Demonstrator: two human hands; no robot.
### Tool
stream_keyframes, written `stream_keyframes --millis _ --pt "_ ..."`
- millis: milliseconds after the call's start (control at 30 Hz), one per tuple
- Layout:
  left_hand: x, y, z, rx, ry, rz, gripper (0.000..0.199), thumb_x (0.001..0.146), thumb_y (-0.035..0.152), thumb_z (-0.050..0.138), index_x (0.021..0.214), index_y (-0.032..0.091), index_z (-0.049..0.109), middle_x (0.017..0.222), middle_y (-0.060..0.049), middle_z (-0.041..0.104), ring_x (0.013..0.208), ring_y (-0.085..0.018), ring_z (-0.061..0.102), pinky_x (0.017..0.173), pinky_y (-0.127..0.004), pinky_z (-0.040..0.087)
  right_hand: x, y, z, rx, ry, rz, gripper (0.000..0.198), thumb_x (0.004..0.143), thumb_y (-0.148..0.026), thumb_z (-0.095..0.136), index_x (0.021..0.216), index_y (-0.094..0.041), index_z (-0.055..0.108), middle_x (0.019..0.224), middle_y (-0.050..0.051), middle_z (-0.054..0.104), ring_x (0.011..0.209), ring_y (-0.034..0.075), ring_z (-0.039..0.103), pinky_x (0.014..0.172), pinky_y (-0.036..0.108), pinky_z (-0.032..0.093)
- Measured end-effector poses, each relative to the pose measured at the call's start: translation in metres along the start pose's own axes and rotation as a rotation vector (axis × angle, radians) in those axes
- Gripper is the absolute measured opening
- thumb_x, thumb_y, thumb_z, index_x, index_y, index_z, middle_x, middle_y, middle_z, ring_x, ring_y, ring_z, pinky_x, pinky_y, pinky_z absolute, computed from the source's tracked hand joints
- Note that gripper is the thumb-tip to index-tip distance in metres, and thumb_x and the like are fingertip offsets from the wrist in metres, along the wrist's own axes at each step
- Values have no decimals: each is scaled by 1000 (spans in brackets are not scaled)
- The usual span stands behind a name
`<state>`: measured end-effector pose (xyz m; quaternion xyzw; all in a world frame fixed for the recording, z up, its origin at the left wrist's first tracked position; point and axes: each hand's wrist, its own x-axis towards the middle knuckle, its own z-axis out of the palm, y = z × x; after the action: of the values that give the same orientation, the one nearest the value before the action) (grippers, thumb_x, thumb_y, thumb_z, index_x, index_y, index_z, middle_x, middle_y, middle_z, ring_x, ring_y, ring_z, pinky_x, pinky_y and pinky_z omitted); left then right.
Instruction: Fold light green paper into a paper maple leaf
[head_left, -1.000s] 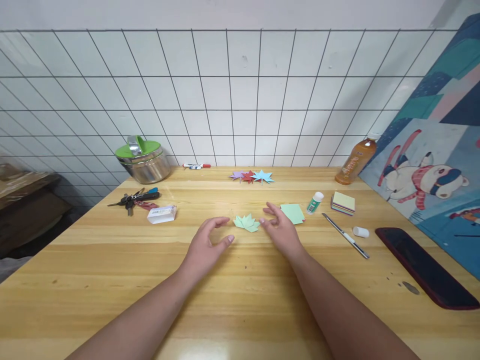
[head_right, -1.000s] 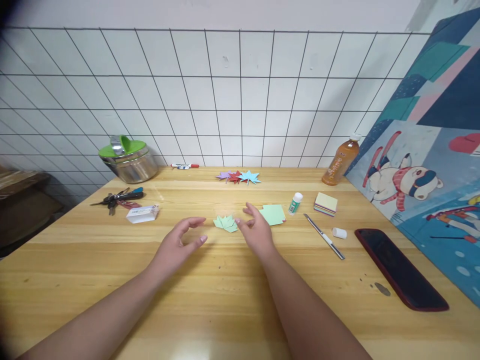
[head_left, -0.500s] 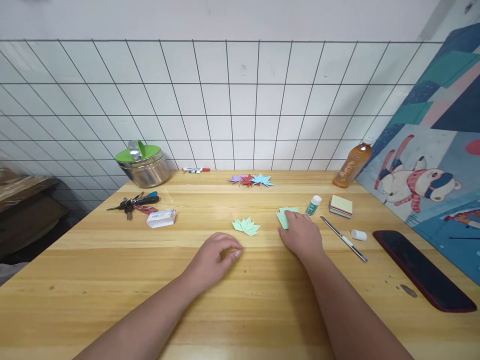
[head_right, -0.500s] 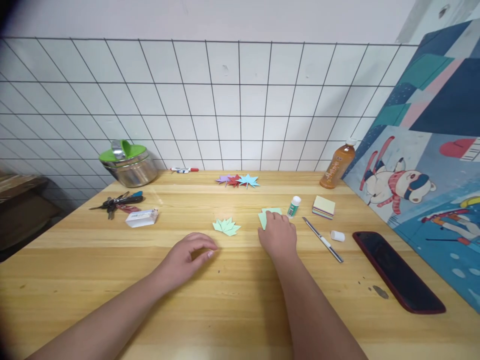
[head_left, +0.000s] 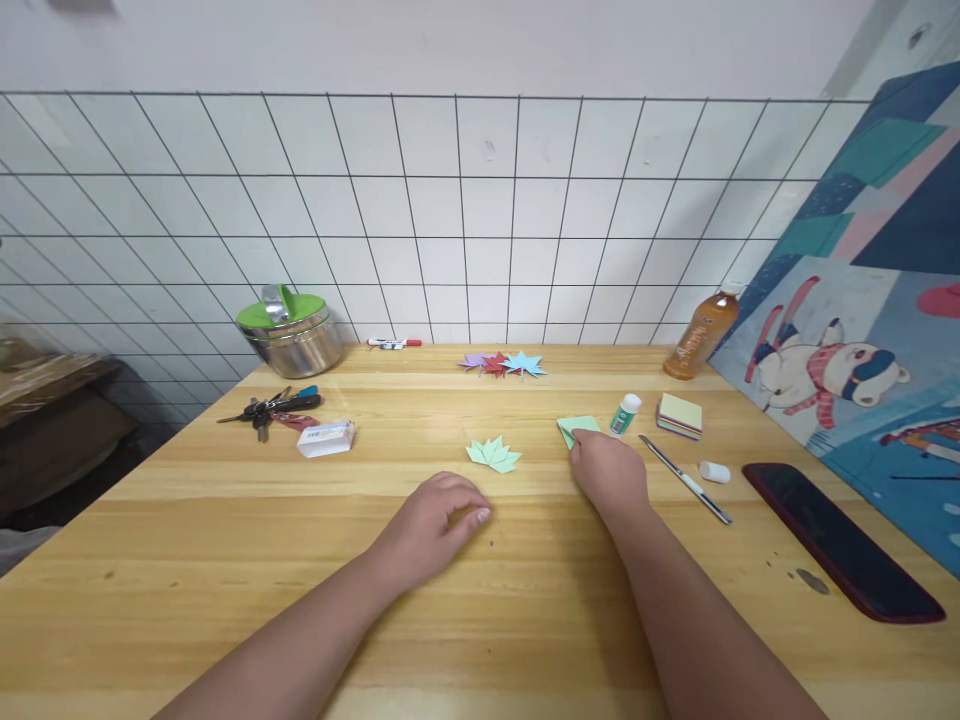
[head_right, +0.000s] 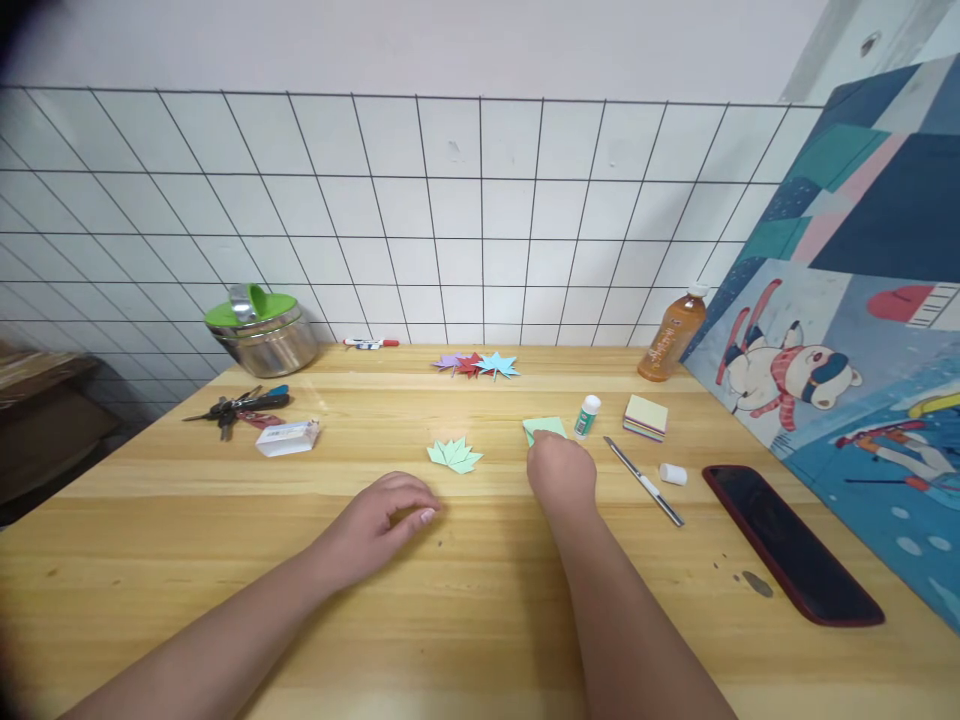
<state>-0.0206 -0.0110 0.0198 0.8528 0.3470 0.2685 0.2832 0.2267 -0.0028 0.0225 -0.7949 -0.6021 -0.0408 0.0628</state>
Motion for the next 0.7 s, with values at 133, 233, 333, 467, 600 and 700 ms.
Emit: stream_keyframes --millis 133,233,333,467,600,700 --pt "-1 -1 1 -98 9 -56 26 82 37 48 84 23 69 85 -6 68 83 -20 57 78 -32 42 -5 -4 -3 15 75 -8 30 89 -29 35 85 -22 64 82 8 67 71 21 60 57 28 31" --pt "-1 -4 3 -323 -1 -216 39 85 44 39 85 19 70 82 -7 69 76 -19 59 67 -28 45 -14 -12 -8 42 261 -156 32 90 -35 33 87 -23 63 82 7 67 76 21 57 62 29 30" --pt "-1 -5 5 -477 2 -329 47 87 47 34 87 15 69 79 -8 69 71 -18 60 59 -25 45 -18 -13 -13 42 358 -261 34 92 -32 31 87 -21 63 83 6 66 78 20 54 67 30 29" --pt "-2 -4 5 -401 23 -270 41 86 44 39 84 17 70 83 -7 70 78 -19 62 73 -29 46 -14 0 -18 114 472 -182 31 91 -29 33 89 -19 63 91 6 66 87 20 51 76 29 31" --pt "-3 -2 2 -280 -2 -198 40 87 42 38 84 19 70 84 -5 69 80 -19 62 74 -27 45 -9 6 -15 115 456 -175 25 88 -25 39 91 -19 63 104 7 63 95 22 49 82 31 31" --pt "-3 -2 1 -245 4 -188 40 87 42 37 83 19 70 84 -5 69 80 -19 62 73 -27 45 -5 7 -5 50 197 -73 18 81 -22 47 78 -20 65 89 8 65 85 23 54 68 32 33"
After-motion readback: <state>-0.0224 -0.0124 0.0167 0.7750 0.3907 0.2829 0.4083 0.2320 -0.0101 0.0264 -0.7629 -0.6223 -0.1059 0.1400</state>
